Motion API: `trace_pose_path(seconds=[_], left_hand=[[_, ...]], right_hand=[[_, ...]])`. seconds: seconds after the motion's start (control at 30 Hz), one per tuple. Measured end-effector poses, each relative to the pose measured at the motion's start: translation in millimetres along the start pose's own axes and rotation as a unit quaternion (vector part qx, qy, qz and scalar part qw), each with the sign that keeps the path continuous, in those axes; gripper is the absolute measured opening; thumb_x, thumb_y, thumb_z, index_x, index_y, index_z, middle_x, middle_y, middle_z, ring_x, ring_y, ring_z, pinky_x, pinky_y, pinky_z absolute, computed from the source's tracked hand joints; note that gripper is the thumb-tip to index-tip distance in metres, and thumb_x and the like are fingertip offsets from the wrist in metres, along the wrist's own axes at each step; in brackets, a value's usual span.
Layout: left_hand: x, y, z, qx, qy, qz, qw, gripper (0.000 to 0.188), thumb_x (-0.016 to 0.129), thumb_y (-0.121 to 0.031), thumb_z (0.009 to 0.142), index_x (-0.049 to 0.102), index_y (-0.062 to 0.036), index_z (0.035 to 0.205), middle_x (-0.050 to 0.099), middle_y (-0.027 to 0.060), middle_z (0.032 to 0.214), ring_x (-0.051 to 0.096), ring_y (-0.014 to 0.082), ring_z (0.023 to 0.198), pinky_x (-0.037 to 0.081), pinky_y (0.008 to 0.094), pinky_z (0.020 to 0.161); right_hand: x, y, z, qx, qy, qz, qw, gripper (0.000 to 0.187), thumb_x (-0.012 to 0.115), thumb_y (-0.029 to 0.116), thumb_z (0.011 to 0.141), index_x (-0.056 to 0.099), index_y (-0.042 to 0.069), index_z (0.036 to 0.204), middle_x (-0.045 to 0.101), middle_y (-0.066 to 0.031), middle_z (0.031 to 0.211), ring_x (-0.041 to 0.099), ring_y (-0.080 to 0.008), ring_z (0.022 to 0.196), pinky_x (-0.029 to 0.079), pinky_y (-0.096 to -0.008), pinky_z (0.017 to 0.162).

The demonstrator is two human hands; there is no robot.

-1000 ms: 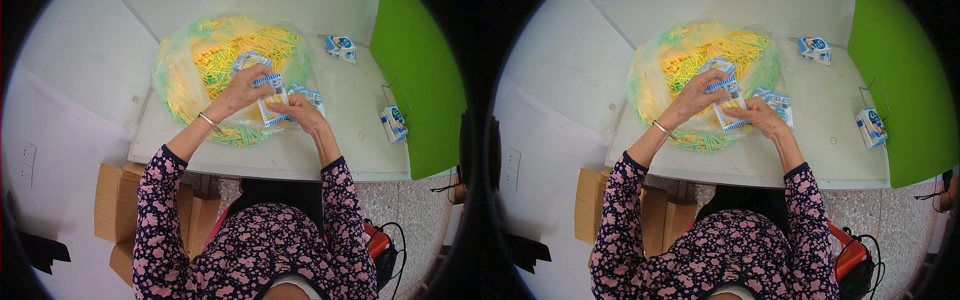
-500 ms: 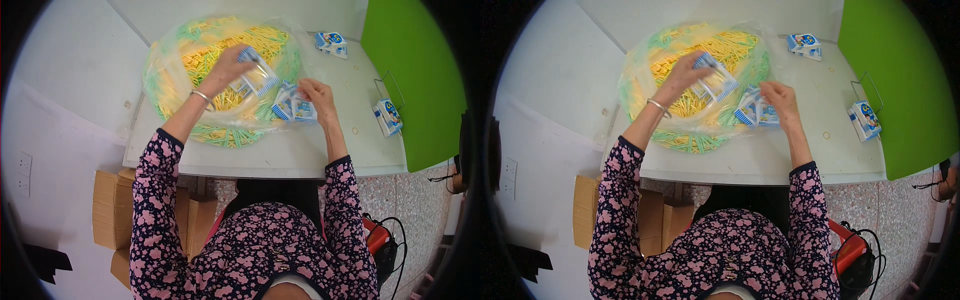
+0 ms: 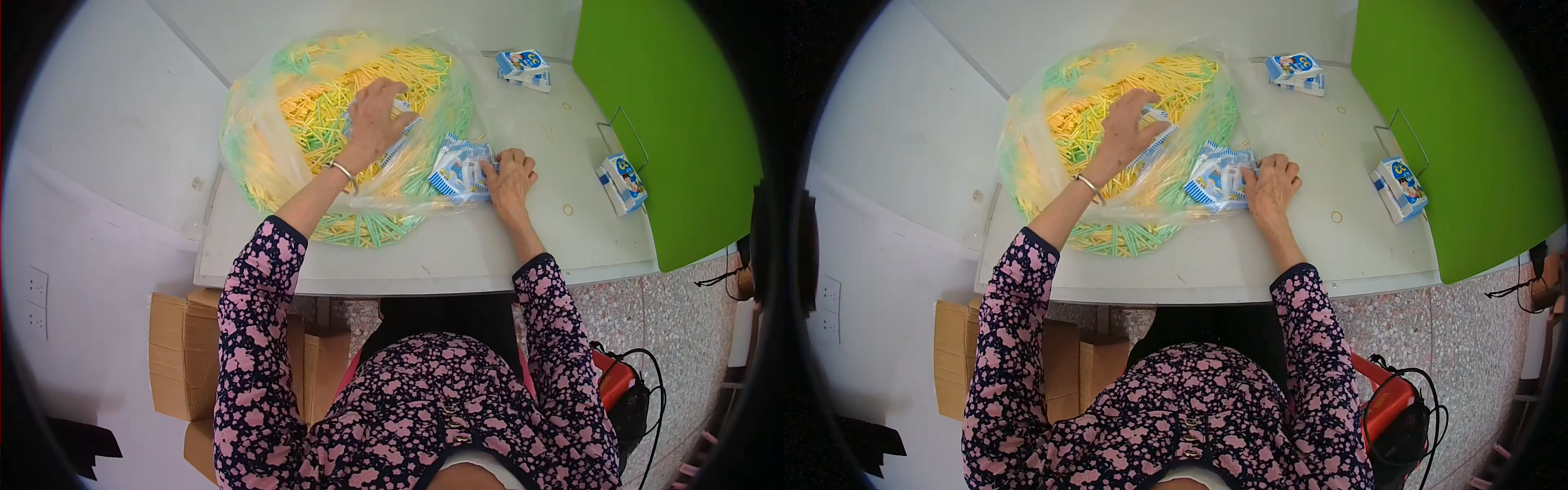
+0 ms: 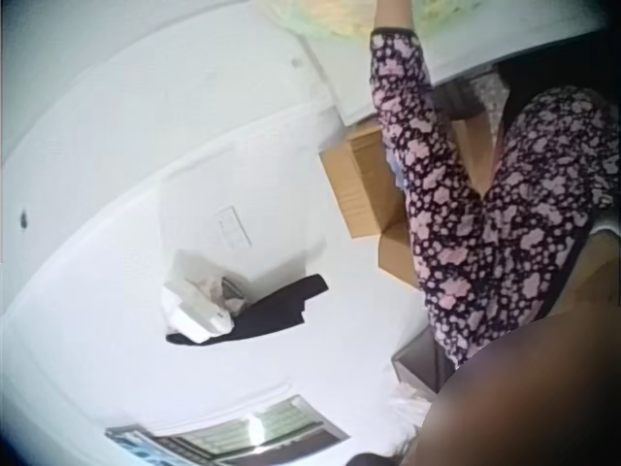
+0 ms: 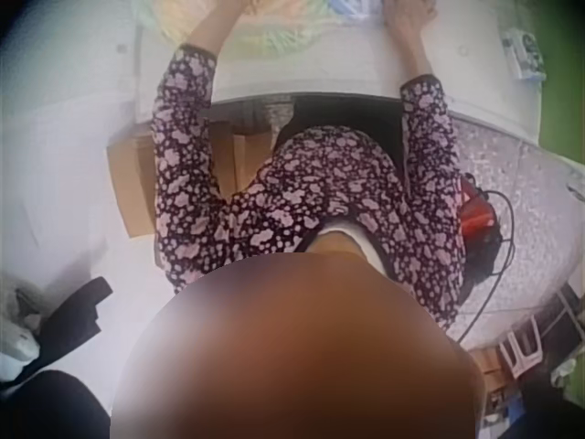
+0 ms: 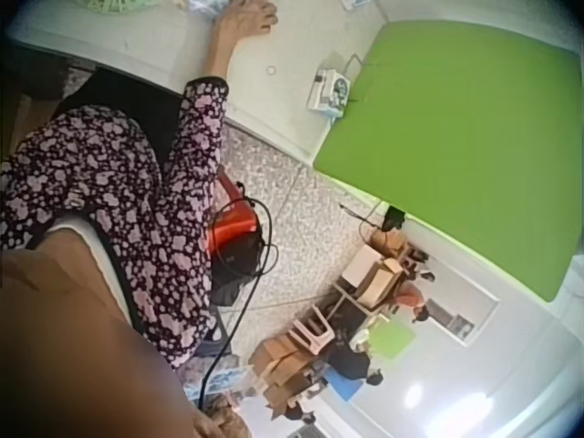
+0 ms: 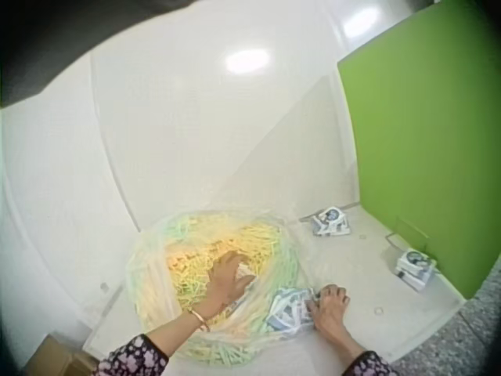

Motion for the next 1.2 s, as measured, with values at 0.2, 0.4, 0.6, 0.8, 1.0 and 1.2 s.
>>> trace_pose_path(seconds=[0.2,0.4,0.6,0.8,1.0,1.2], left_hand=[[9.2,-34.8,-7.1,0.088,-0.003,-0.074,0.993,0.042,0.067,-0.031,0.074,0.055,-0.0052,0.105,0.055,0.0146,0.107,0.050,0.0302,0.104,0.037,0.0387,0.090],[3.4,-49.8,-1.5,-0.047,0.210,-0.295,0.931,0.042,0.068,-0.030,0.076,0.055,-0.0014,0.103,0.059,0.0096,0.094,0.053,0.0174,0.091,0.042,0.0301,0.080],[-9.5,-34.9,-17.1,-0.183,0.251,-0.472,0.825,0.023,0.063,-0.010,0.078,0.054,-0.0032,0.099,0.058,0.0048,0.092,0.052,0.0097,0.089,0.042,0.0238,0.075],[-22.3,-28.1,-32.0,-0.123,0.138,-0.535,0.824,0.026,0.061,-0.002,0.078,0.050,-0.0031,0.101,0.054,0.0043,0.100,0.052,0.0104,0.092,0.042,0.0250,0.079],[-29.7,-12.5,-36.1,-0.119,0.203,-0.417,0.878,0.016,0.062,-0.011,0.076,0.059,0.0016,0.085,0.057,0.0050,0.069,0.055,0.0099,0.070,0.041,0.0276,0.059],[-36.9,-19.5,-47.0,-0.021,0.123,-0.244,0.962,0.017,0.061,-0.013,0.080,0.062,0.0034,0.084,0.056,0.0052,0.061,0.046,0.0078,0.055,0.039,0.0249,0.052]], right_hand=[[-22.9,13.1,7.0,-0.066,-0.151,0.058,0.985,0.022,0.065,0.021,0.074,0.060,0.006,0.089,0.054,-0.0089,0.102,0.046,-0.0278,0.095,0.033,-0.0406,0.079],[-61.9,61.8,9.0,-0.282,-0.114,0.236,0.923,0.019,0.064,0.006,0.076,0.058,0.003,0.094,0.057,-0.0109,0.089,0.057,-0.0240,0.066,0.044,-0.0321,0.059],[-59.0,75.7,3.1,-0.088,0.101,0.447,0.884,0.035,0.066,0.007,0.076,0.051,-0.004,0.106,0.054,-0.0075,0.087,0.056,-0.0121,0.071,0.046,-0.0277,0.062],[-45.3,72.9,6.4,0.005,0.310,0.554,0.773,0.026,0.066,0.010,0.077,0.057,-0.003,0.098,0.060,-0.0030,0.083,0.054,-0.0063,0.072,0.044,-0.0225,0.064],[-43.9,83.2,8.5,-0.057,0.327,0.504,0.797,0.016,0.064,0.014,0.079,0.062,0.001,0.088,0.060,0.0004,0.076,0.051,-0.0044,0.067,0.040,-0.0190,0.060],[-39.8,97.7,0.7,-0.108,0.263,0.425,0.859,0.021,0.063,0.017,0.079,0.059,-0.003,0.073,0.047,0.0017,0.055,0.037,-0.0043,0.054,0.029,-0.0237,0.047]])
Point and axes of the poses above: each hand's wrist, its own z-axis towards the middle knuckle, its own x-axis out of the palm, y = z × x, the point moved 2 cm from there along z, towards the middle knuckle
